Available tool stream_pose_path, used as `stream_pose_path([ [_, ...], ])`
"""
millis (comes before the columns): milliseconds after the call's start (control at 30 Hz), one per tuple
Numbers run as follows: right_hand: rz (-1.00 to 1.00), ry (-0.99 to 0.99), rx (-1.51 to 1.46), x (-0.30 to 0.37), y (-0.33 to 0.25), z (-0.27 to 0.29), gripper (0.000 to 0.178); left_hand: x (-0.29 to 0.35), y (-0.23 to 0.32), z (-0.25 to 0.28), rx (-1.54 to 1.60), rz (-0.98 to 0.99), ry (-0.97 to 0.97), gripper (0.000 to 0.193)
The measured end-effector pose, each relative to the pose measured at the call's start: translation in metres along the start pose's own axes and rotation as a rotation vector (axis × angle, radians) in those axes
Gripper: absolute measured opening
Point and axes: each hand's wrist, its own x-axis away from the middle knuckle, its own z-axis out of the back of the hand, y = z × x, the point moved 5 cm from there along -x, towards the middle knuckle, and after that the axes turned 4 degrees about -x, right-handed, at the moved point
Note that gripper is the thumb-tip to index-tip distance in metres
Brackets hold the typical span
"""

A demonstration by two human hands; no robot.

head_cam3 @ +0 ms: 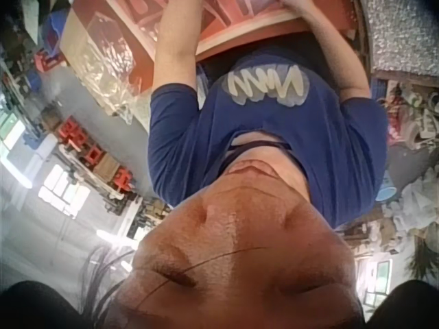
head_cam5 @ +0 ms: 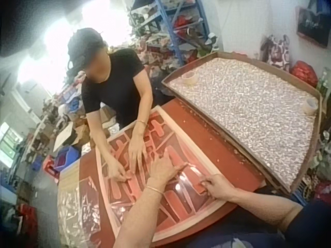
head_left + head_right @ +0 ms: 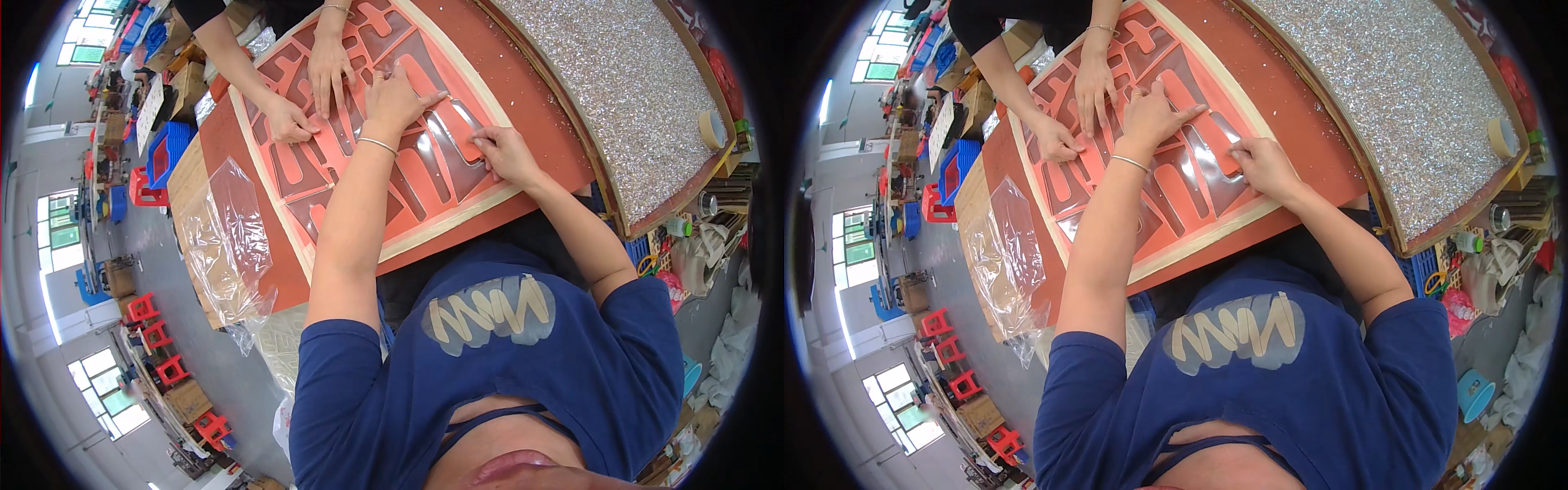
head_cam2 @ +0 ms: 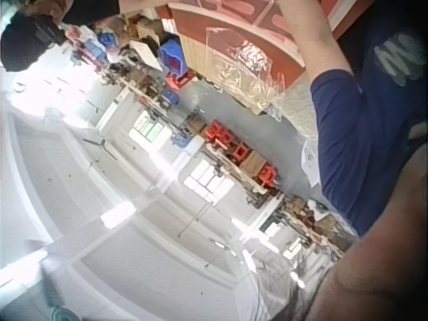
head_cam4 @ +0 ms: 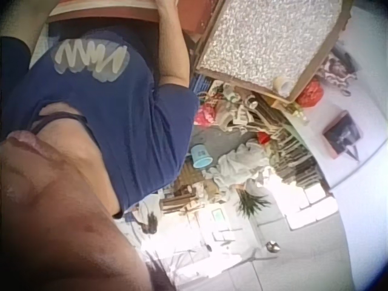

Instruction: Positioning shoe upper components on a workspace and applying a protective plastic film.

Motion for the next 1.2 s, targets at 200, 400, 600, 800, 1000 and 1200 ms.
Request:
stream_pose_path([
  [200,-0.207,-0.062,-0.391,-0.006,-0.007,0.011,0.019,-0.009,-0.006,-0.010,0.005,0.014,-0.008,0.102],
  [400,-0.198,-0.089,-0.310,-0.003,0.004,-0.005,0.019,-0.005,-0.004,-0.004,0.021,-0.027,-0.064,0.099],
  [600,-0.155,-0.072,-0.100,-0.007,0.009,-0.002,0.021,0.000,0.003,0.006,-0.020,-0.033,-0.050,0.102],
  [800,-0.254,-0.107,-0.265,-0.007,0.006,0.004,0.020,-0.002,0.002,0.000,-0.001,-0.002,-0.051,0.104],
  [1000,-0.283,-0.120,-0.333,-0.005,0.010,0.002,0.019,-0.007,0.000,-0.004,0.015,-0.014,-0.079,0.106],
  [1200,-0.234,-0.114,-0.119,-0.008,0.007,-0.004,0.020,-0.003,-0.003,-0.005,-0.009,-0.052,-0.032,0.110],
])
